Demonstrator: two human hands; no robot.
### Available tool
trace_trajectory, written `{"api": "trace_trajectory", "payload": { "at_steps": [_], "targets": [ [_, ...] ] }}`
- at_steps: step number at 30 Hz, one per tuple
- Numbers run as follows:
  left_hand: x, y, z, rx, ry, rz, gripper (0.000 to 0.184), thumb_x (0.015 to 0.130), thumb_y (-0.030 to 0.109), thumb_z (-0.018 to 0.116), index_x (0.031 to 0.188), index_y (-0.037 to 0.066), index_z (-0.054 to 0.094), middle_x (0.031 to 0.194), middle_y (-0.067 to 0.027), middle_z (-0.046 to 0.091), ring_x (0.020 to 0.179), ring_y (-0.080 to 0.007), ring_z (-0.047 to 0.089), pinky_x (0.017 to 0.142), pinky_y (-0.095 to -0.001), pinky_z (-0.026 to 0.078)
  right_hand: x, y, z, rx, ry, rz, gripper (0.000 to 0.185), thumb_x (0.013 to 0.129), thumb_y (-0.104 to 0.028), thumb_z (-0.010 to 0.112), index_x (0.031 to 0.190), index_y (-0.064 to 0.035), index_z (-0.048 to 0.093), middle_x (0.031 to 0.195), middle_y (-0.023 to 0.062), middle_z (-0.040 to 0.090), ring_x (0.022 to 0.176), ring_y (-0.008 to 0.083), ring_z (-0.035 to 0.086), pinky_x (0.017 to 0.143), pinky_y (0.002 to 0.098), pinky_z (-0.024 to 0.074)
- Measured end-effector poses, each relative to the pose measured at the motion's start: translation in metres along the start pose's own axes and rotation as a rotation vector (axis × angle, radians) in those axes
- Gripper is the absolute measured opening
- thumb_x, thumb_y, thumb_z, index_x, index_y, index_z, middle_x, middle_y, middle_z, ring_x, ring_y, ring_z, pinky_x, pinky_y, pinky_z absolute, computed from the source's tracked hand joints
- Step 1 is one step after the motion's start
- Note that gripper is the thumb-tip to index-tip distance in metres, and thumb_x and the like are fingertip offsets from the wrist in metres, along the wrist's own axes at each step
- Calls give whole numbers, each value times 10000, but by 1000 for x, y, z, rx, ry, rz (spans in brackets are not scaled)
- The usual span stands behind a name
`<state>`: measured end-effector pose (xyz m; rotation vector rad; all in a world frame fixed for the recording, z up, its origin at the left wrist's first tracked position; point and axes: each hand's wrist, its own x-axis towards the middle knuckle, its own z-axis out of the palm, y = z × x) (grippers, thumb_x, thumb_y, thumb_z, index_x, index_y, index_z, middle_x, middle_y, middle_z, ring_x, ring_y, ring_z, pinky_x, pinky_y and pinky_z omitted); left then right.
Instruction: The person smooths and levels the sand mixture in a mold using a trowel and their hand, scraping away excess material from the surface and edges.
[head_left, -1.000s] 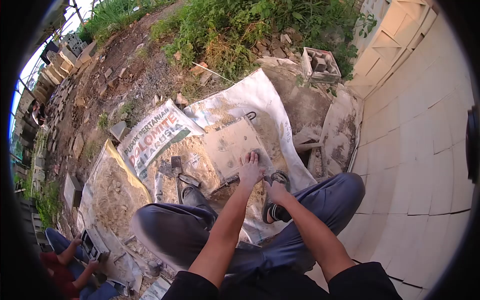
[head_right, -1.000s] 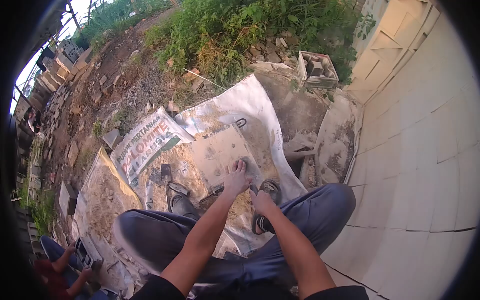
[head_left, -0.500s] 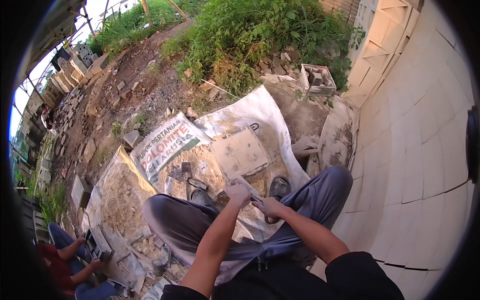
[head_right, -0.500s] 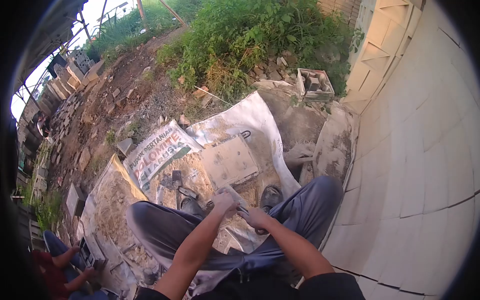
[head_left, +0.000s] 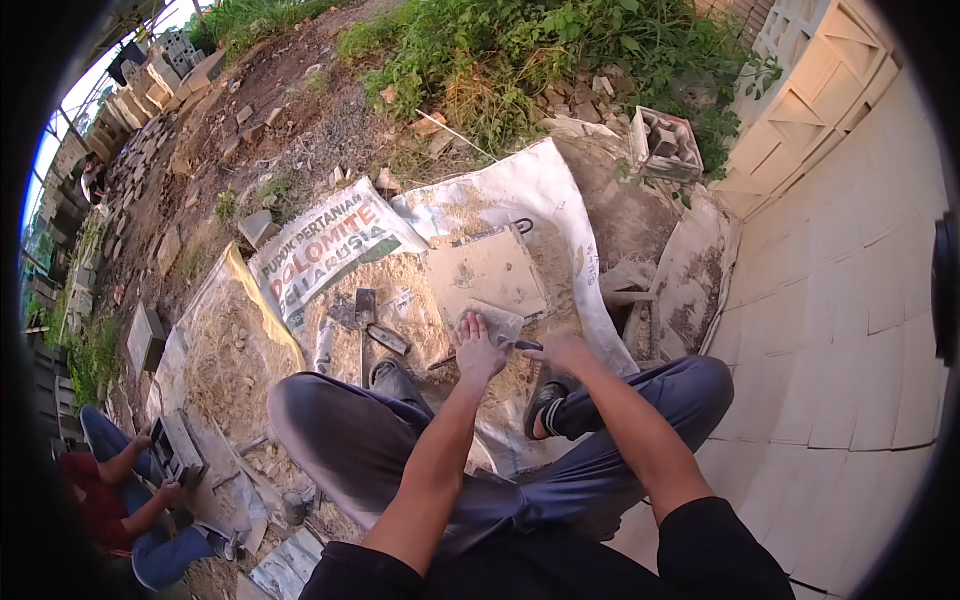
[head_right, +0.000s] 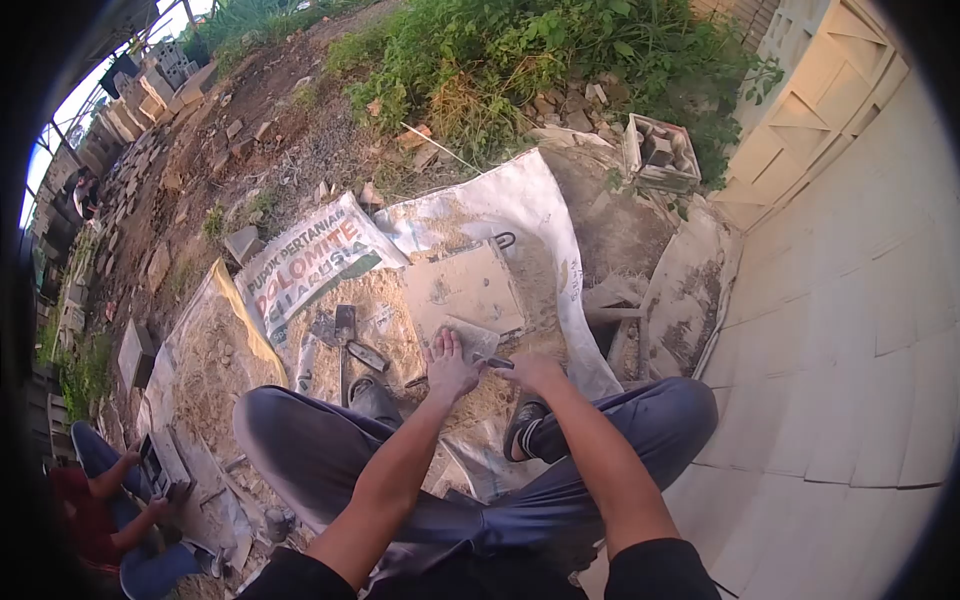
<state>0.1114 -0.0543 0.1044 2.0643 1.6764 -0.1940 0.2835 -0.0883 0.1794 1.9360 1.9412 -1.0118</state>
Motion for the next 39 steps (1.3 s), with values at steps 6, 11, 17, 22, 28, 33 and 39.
{"api": "trace_trajectory", "payload": {
  "at_steps": [6, 11, 17, 22, 28, 33, 39],
  "targets": [
    [9, 52, -7, -71, -22, -88, 925, 805, 611, 393, 1401, -12, 59, 1477, -170, 28, 1369, -303, 42, 1099, -422, 29, 11, 41, -45, -198, -29, 5, 595, 781, -641, 455, 1033, -127, 618, 978, 169, 623, 910, 311, 601, 749, 425, 470],
    [13, 128, 0, -165, -81, 76, 941, 792, 632, 404, 1403, -5, 78, 1480, -156, 28, 1368, -315, 15, 1099, -404, -10, -25, 95, -80, -271, 13, 166, 666, 740, -713, 431, 954, -122, 655, 925, 154, 641, 889, 309, 610, 755, 423, 472],
    [43, 106, -19, -221, 265, 250, 773, 870, 494, 359, 1394, -22, 120, 1476, -162, 62, 1369, -303, 25, 1103, -412, 18, -11, 51, -101, -73, 99, 269, 625, 784, -647, 449, 795, -55, 648, 796, 199, 628, 805, 332, 613, 710, 412, 457],
    [112, -21, -52, 38, 356, 318, 720, 843, 340, 424, 1384, -32, 128, 1451, -211, 130, 1360, -324, 90, 1101, -425, 92, 71, -45, -31, 361, 426, -72, 377, 902, -331, 416, 1096, -25, 519, 873, 280, 583, 868, 428, 561, 743, 463, 433],
    [114, -76, -89, 103, 115, 259, 765, 862, 467, 389, 1356, -78, 179, 1437, -244, 142, 1347, -339, 143, 1099, -386, 141, 89, -142, -22, 355, 267, -15, 591, 915, -255, 359, 1399, -59, 82, 901, 336, 574, 867, 465, 567, 781, 508, 435],
    [104, -77, -54, 121, 217, 282, 768, 875, 496, 357, 1351, -84, 189, 1435, -240, 151, 1343, -345, 150, 1098, -385, 152, 65, -145, 3, 361, 209, 47, 657, 916, -245, 343, 1397, -66, -67, 883, 355, 565, 800, 471, 572, 746, 520, 440],
    [76, -73, -29, 196, 191, 288, 688, 884, 395, 383, 1365, -56, 186, 1444, -224, 143, 1342, -342, 160, 1097, -395, 166, 41, -130, 46, 317, 234, -36, 666, 900, -202, 358, 1399, -56, -58, 878, 375, 550, 725, 487, 567, 695, 527, 442]
  ]
}}
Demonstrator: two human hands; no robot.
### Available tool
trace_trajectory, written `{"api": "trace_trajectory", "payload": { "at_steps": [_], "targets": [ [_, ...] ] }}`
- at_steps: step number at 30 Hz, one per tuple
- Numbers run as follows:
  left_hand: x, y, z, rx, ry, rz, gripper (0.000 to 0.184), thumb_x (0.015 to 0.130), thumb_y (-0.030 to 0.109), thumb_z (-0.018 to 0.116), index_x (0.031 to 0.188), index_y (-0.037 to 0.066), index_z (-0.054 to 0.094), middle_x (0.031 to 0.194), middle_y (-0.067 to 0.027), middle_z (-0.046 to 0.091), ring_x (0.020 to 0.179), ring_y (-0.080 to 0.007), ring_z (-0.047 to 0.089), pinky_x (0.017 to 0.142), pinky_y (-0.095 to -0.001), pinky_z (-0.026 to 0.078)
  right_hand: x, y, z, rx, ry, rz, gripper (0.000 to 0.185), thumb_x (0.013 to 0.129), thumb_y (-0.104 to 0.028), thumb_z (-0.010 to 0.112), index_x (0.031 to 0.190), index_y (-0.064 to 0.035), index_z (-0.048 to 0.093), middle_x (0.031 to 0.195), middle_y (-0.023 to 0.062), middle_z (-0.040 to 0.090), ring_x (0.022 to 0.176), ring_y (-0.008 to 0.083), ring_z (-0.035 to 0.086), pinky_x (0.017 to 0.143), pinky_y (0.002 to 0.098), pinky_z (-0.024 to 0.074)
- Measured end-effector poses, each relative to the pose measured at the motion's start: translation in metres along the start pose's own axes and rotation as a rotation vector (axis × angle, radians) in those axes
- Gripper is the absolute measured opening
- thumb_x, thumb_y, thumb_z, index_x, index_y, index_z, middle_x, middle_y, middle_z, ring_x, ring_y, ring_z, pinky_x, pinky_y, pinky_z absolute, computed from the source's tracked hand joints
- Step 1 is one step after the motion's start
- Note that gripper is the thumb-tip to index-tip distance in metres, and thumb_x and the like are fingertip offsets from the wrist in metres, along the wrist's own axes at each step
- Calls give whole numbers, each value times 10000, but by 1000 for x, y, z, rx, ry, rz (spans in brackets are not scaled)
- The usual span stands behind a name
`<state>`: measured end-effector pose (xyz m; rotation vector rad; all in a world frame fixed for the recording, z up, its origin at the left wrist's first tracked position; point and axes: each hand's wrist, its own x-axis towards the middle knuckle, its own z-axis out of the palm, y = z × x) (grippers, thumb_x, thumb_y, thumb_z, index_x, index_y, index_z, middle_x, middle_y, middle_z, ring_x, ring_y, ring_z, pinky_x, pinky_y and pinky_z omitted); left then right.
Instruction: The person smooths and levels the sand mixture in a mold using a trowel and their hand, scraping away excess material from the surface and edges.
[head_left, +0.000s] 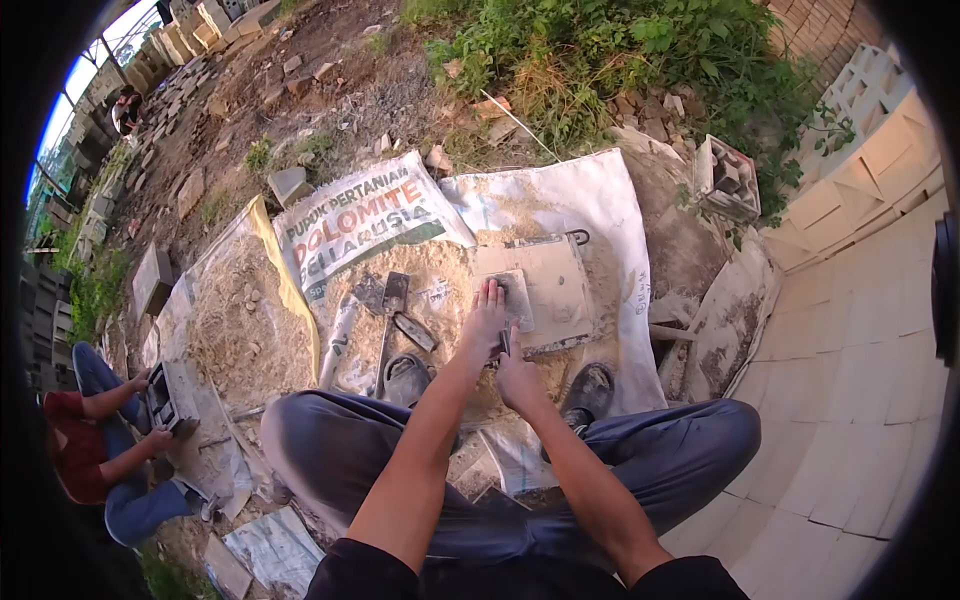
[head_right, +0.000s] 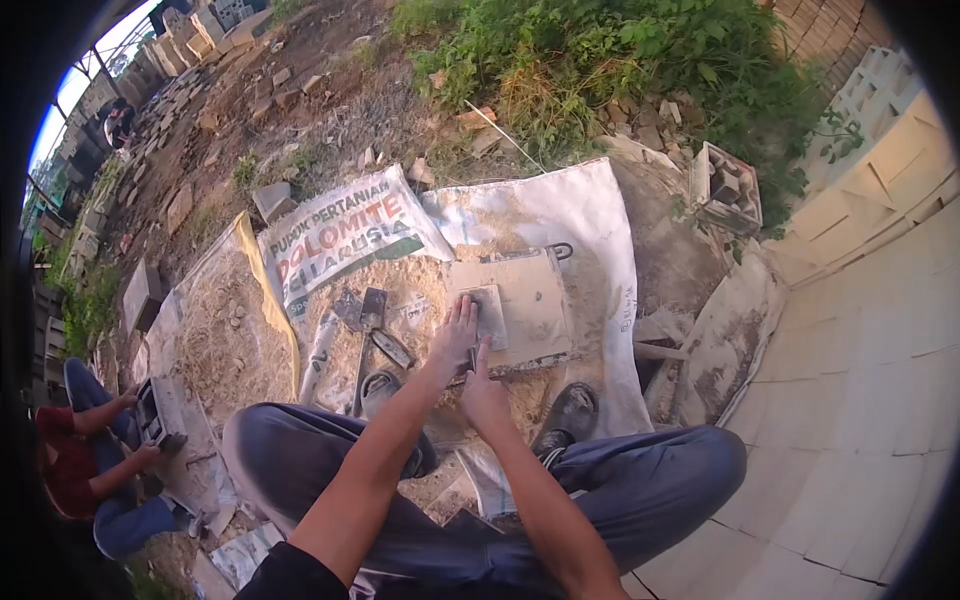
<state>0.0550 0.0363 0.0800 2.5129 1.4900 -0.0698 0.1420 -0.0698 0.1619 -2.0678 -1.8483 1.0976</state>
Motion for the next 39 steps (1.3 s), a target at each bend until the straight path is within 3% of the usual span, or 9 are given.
{"api": "trace_trajectory", "payload": {
  "at_steps": [2, 4, 10, 12, 14, 20, 28, 32, 39],
  "targets": [
    [-13, 9, 6, 107, -38, -7, 685, 875, 368, 394, 1367, -56, 176, 1447, -222, 136, 1343, -341, 162, 1093, -397, 180, -13, 2, 3, -72, 5, -75, 667, 894, -191, 366, 1400, -54, -47, 882, 382, 544, 726, 488, 566, 690, 527, 442],
    [-29, 16, 12, 85, -16, -4, 690, 876, 373, 392, 1368, -58, 171, 1447, -227, 132, 1343, -347, 158, 1093, -401, 180, -41, -16, -12, 93, 18, 108, 589, 885, -183, 379, 1392, -30, 121, 926, 368, 545, 747, 495, 560, 715, 520, 439],
    [-67, 40, -6, -86, -146, 7, 780, 861, 477, 382, 1357, -84, 163, 1433, -261, 128, 1339, -376, 139, 1089, -411, 181, -84, 4, -10, 155, 203, -2, 501, 872, -241, 431, 1310, -12, 357, 956, 333, 558, 829, 471, 564, 774, 493, 427],
    [-71, 44, -24, -152, -217, 14, 852, 849, 555, 374, 1347, -104, 164, 1422, -282, 130, 1335, -388, 138, 1084, -410, 195, -85, 0, -14, 159, 161, 43, 519, 873, -268, 432, 1325, -27, 342, 927, 337, 562, 859, 456, 566, 775, 487, 430],
    [-59, 35, -43, -143, -134, -24, 714, 860, 350, 430, 1369, -66, 149, 1446, -241, 108, 1341, -370, 145, 1088, -418, 184, -78, -21, -20, 178, 173, 154, 502, 875, -261, 431, 1315, -31, 360, 905, 333, 567, 864, 462, 560, 768, 490, 433],
    [-15, -5, -29, -70, -237, 14, 651, 846, 222, 436, 1380, -28, 159, 1462, -196, 96, 1339, -366, 158, 1067, -418, 251, -25, -19, -2, 233, 247, 49, 509, 880, -259, 429, 1325, -30, 339, 829, 353, 560, 800, 479, 563, 729, 512, 435],
    [-13, -12, -5, 0, -64, 48, 796, 833, 469, 478, 1369, -42, 185, 1460, -184, 120, 1327, -391, 168, 985, -427, 376, -21, -6, 17, 323, 200, 63, 516, 903, -274, 402, 1336, -10, 304, 819, 332, 577, 767, 478, 567, 700, 514, 434],
    [-2, -12, -14, 67, -99, 40, 896, 803, 585, 445, 1369, -56, 179, 1447, -223, 137, 1325, -402, 169, 1059, -425, 242, -8, -2, 19, 325, 271, 26, 511, 891, -206, 428, 1354, -39, 289, 743, 334, 557, 709, 465, 570, 622, 475, 436],
    [22, -24, -12, 148, -92, 58, 919, 798, 619, 423, 1367, -60, 179, 1445, -223, 145, 1324, -402, 171, 1076, -409, 209, 9, -15, 3, 361, 241, 82, 502, 889, -199, 423, 1348, -35, 300, 791, 337, 563, 772, 473, 566, 667, 484, 436]
  ]
}}
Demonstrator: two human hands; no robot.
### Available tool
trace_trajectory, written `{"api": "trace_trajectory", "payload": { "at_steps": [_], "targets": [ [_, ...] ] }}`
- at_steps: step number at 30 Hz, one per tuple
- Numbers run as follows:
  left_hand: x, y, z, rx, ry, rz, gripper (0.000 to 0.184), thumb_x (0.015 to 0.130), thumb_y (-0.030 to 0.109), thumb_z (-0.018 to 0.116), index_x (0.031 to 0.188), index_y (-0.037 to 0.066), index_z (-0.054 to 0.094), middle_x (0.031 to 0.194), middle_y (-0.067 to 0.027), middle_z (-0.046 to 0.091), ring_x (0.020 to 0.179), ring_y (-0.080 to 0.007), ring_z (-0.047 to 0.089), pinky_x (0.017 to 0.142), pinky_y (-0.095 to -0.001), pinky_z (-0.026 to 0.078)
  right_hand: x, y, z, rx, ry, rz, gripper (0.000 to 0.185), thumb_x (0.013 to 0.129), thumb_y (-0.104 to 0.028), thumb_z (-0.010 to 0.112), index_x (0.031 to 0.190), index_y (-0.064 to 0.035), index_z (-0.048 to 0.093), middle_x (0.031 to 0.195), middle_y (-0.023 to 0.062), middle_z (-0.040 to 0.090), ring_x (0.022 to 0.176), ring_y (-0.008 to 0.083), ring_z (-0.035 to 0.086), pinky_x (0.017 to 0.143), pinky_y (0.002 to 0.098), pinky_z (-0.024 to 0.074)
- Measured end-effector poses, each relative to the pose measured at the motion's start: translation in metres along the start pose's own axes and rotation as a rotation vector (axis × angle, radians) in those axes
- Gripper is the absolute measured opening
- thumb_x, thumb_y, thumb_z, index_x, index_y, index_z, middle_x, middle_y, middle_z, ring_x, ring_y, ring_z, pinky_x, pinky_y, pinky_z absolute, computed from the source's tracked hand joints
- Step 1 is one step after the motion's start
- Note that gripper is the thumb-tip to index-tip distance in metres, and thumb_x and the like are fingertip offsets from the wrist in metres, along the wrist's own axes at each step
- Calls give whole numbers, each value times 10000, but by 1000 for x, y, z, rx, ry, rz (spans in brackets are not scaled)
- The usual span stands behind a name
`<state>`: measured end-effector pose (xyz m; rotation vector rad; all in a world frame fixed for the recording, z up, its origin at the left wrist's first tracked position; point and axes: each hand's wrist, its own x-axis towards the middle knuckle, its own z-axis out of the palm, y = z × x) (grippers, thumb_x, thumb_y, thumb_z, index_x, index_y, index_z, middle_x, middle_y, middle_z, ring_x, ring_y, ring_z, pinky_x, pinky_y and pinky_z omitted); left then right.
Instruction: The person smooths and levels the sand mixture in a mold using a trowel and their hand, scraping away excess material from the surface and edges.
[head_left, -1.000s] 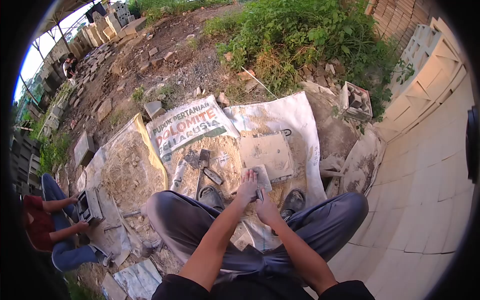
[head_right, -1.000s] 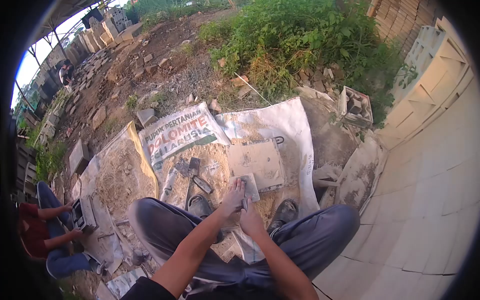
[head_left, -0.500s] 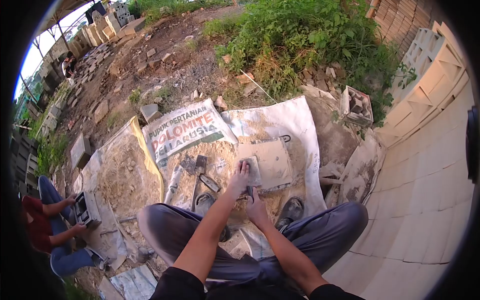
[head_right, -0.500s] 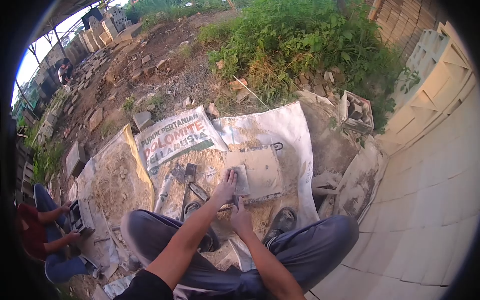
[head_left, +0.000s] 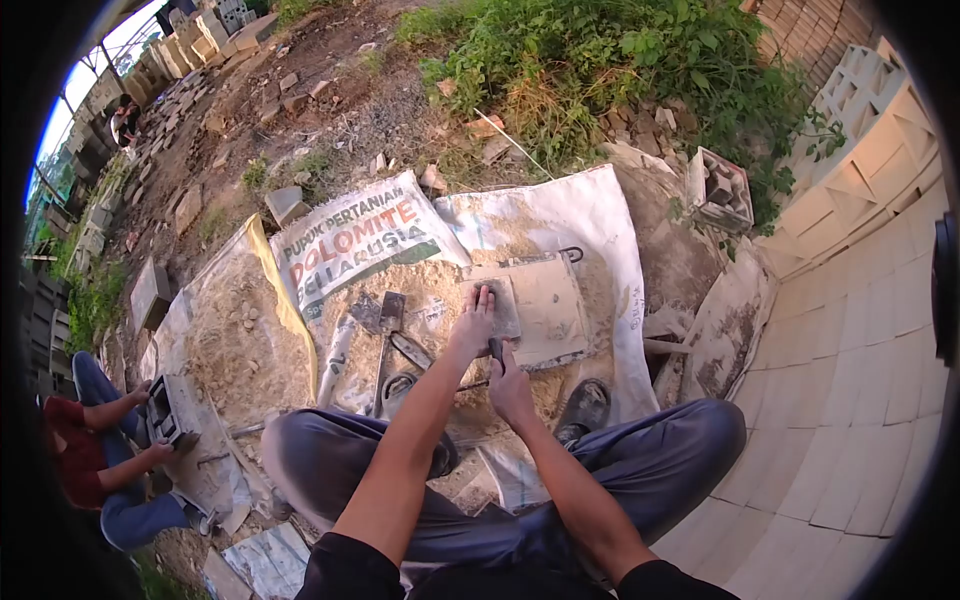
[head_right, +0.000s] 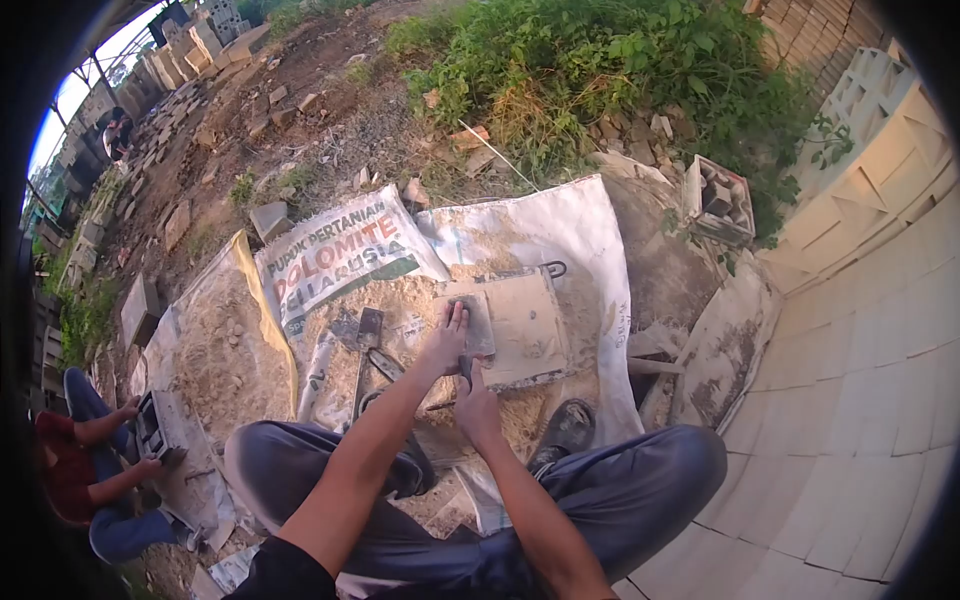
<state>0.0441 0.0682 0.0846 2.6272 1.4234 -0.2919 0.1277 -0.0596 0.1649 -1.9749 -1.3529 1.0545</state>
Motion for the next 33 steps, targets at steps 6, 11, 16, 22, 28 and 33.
{"api": "trace_trajectory", "payload": {
  "at_steps": [6, 11, 16, 22, 28, 33],
  "targets": [
    [37, -26, 41, 121, 112, 91, 751, 820, 348, 495, 1367, -60, 183, 1443, -222, 157, 1324, -400, 178, 1083, -393, 208, 19, -15, 0, 10, 16, -16, 507, 884, -228, 426, 1333, -18, 319, 930, 358, 548, 887, 473, 546, 778, 468, 433],
    [45, -32, -4, 49, 9, 48, 709, 795, 217, 495, 1366, -65, 182, 1440, -236, 152, 1321, -401, 189, 1082, -393, 215, 49, -18, 4, 26, 41, -41, 508, 886, -261, 413, 1330, -25, 334, 941, 341, 560, 912, 472, 543, 820, 474, 423],
    [69, -45, -14, 41, -33, 33, 740, 781, 233, 509, 1366, -68, 172, 1437, -242, 154, 1320, -397, 195, 1089, -388, 198, 73, -32, -8, -86, -3, 17, 500, 895, -272, 389, 1329, -31, 335, 964, 328, 563, 921, 468, 545, 836, 478, 418],
    [21, -11, -28, -80, -136, -1, 760, 780, 275, 498, 1376, -54, 158, 1445, -231, 134, 1321, -383, 204, 1091, -383, 199, 33, -19, -12, -128, -53, 49, 498, 899, -273, 379, 1341, -53, 314, 977, 330, 557, 917, 466, 548, 825, 487, 422],
    [-25, 22, 4, -85, -92, -5, 756, 807, 287, 490, 1381, -48, 129, 1454, -219, 95, 1324, -376, 197, 1011, -397, 354, -28, 6, -9, -141, -55, 58, 517, 900, -275, 379, 1355, -59, 263, 913, 352, 557, 888, 479, 549, 793, 503, 426],
    [-67, 49, 1, -79, -92, 43, 819, 732, 263, 563, 1342, -115, 168, 1415, -275, 175, 1302, -401, 234, 1023, -418, 334, -64, 17, -17, -223, -133, 71, 559, 917, -300, 359, 1380, -36, 191, 936, 335, 565, 857, 455, 578, 760, 510, 447]
  ]
}}
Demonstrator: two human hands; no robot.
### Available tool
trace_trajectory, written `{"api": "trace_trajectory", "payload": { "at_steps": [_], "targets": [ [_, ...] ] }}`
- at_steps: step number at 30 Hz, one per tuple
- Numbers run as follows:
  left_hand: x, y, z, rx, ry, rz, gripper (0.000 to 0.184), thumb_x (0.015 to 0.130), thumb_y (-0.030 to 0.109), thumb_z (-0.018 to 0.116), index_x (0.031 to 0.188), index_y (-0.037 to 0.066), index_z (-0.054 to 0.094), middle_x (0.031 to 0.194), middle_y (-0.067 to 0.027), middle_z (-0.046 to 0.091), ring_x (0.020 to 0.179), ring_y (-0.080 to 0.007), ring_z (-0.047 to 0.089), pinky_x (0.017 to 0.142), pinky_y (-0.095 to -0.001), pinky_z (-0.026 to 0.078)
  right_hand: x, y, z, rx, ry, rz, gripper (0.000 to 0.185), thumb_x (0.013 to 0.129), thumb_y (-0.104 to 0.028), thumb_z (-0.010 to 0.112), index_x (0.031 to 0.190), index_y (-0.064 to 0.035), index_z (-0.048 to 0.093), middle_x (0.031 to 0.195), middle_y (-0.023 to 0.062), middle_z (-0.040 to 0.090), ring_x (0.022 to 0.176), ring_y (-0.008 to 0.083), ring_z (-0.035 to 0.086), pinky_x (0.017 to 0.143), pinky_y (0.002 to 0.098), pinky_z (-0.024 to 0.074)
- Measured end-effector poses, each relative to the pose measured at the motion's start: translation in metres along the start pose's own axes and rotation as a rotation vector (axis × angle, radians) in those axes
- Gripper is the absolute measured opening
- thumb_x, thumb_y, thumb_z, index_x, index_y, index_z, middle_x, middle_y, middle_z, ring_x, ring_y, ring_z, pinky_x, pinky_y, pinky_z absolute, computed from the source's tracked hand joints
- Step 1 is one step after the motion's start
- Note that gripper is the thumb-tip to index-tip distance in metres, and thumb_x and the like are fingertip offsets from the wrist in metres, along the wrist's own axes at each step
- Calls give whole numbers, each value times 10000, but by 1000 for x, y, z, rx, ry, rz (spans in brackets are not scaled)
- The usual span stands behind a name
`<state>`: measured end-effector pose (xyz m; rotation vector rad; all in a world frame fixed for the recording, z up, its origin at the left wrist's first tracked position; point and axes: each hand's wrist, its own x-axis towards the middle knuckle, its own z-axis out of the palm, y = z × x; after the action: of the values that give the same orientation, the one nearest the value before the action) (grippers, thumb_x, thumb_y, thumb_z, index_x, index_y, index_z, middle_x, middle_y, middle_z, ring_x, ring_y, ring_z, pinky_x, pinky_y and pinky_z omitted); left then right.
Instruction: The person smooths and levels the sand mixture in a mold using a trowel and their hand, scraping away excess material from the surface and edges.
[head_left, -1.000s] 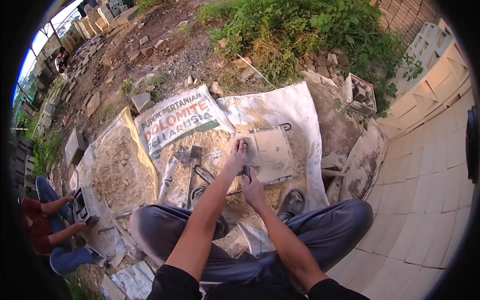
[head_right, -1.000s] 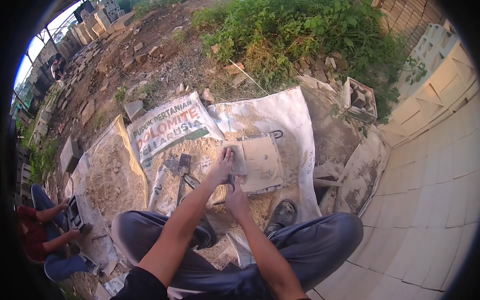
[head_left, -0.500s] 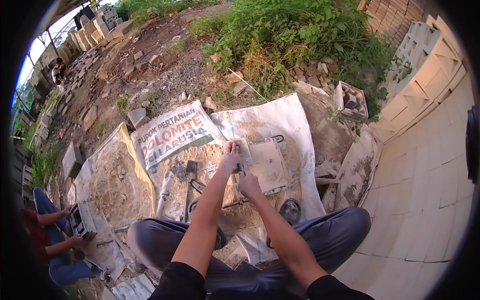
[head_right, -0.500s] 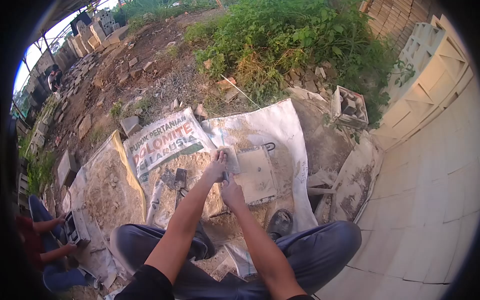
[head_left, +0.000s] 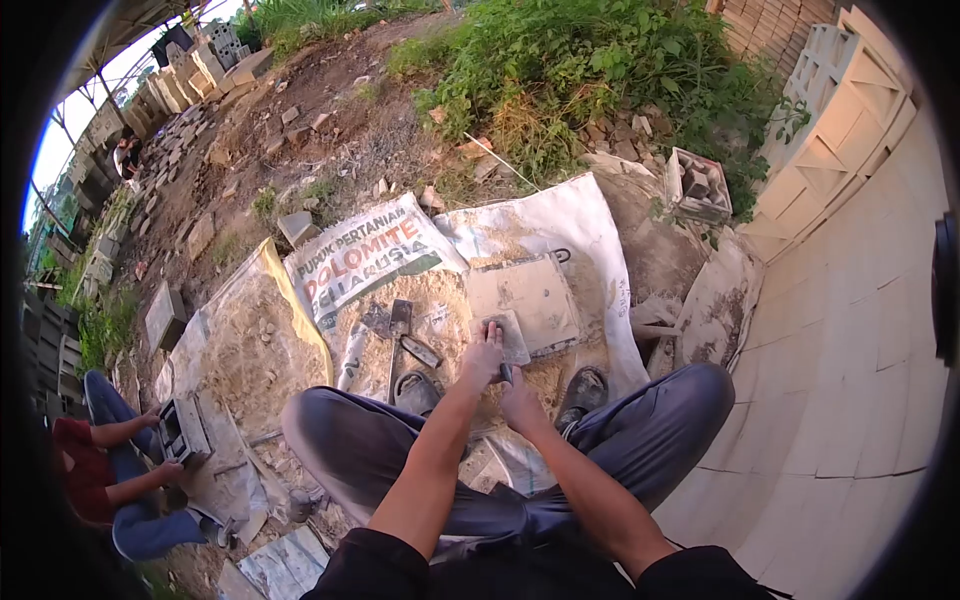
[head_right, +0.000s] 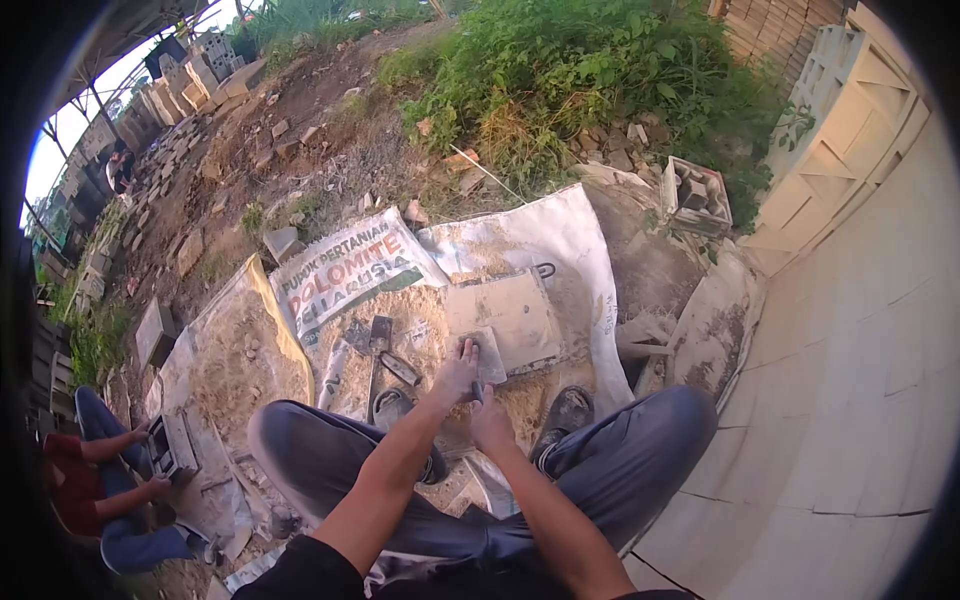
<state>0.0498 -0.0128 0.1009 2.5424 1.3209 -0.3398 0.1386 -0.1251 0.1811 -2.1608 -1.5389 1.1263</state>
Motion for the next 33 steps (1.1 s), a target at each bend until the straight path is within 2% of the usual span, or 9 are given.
{"api": "trace_trajectory", "payload": {
  "at_steps": [3, 9, 12, 14, 16, 19, 22, 25, 33],
  "targets": [
    [-9, 12, 12, 191, -62, 50, 719, 813, 277, 465, 1370, -65, 166, 1429, -241, 179, 1308, -391, 233, 1080, -412, 219, -21, 10, 4, -50, -2, 3, 566, 918, -294, 354, 1377, -20, 168, 913, 343, 565, 848, 460, 579, 758, 506, 448],
    [-22, 30, 47, 188, -67, 124, 629, 827, 214, 414, 1329, -117, 231, 1384, -289, 249, 1282, -365, 310, 1067, -442, 231, -41, 39, 6, -71, -81, -20, 567, 913, -287, 360, 1355, 9, 166, 900, 349, 562, 847, 464, 575, 772, 510, 439],
    [-38, 39, 43, 177, -95, 192, 605, 829, 194, 402, 1324, -117, 246, 1378, -302, 248, 1270, -374, 328, 1065, -446, 228, -42, 66, 17, -160, -82, -199, 540, 899, -291, 393, 1309, 36, 263, 913, 343, 562, 860, 478, 562, 784, 508, 434],
    [-40, 45, 34, 184, -198, 199, 615, 849, 246, 400, 1326, -111, 247, 1379, -304, 242, 1273, -388, 313, 1067, -448, 221, -61, 58, 0, -198, 18, -207, 336, 883, -228, 433, 1111, 12, 497, 968, 283, 580, 872, 468, 557, 755, 497, 438],
    [-43, 53, 10, 174, -321, 214, 629, 868, 298, 398, 1328, -104, 249, 1380, -306, 237, 1276, -402, 298, 1069, -449, 214, -84, 29, -32, -98, 53, -170, 358, 868, -232, 463, 1134, 7, 484, 963, 286, 579, 880, 463, 555, 763, 491, 438],
    [-21, 43, -26, -38, -17, 52, 843, 841, 580, 389, 1338, -84, 239, 1410, -275, 191, 1302, -434, 201, 1079, -454, 179, -54, 8, -46, 61, 111, -113, 422, 845, -244, 505, 1195, -16, 446, 950, 295, 576, 891, 456, 553, 775, 484, 439],
    [46, 5, -43, -185, 114, 69, 816, 842, 559, 400, 1355, -53, 229, 1426, -246, 180, 1313, -425, 177, 1086, -438, 167, 1, -20, -58, 128, 159, -58, 482, 847, -266, 499, 1269, -65, 383, 918, 313, 575, 882, 460, 554, 769, 490, 440],
    [98, -22, -53, -43, 198, 10, 807, 835, 515, 434, 1366, -43, 190, 1435, -230, 169, 1323, -413, 155, 1083, -439, 181, 67, -30, -67, 89, 202, -92, 535, 875, -271, 458, 1316, -5, 314, 842, 325, 583, 829, 465, 574, 736, 510, 447],
    [104, -8, -14, -186, 357, -32, 750, 870, 483, 394, 1369, -41, 195, 1446, -215, 139, 1338, -382, 121, 1102, -401, 120, 98, 5, -45, -90, 10, 68, 374, 915, -333, 395, 1064, 1, 317, 841, 329, 580, 810, 455, 587, 731, 510, 457]
  ]
}}
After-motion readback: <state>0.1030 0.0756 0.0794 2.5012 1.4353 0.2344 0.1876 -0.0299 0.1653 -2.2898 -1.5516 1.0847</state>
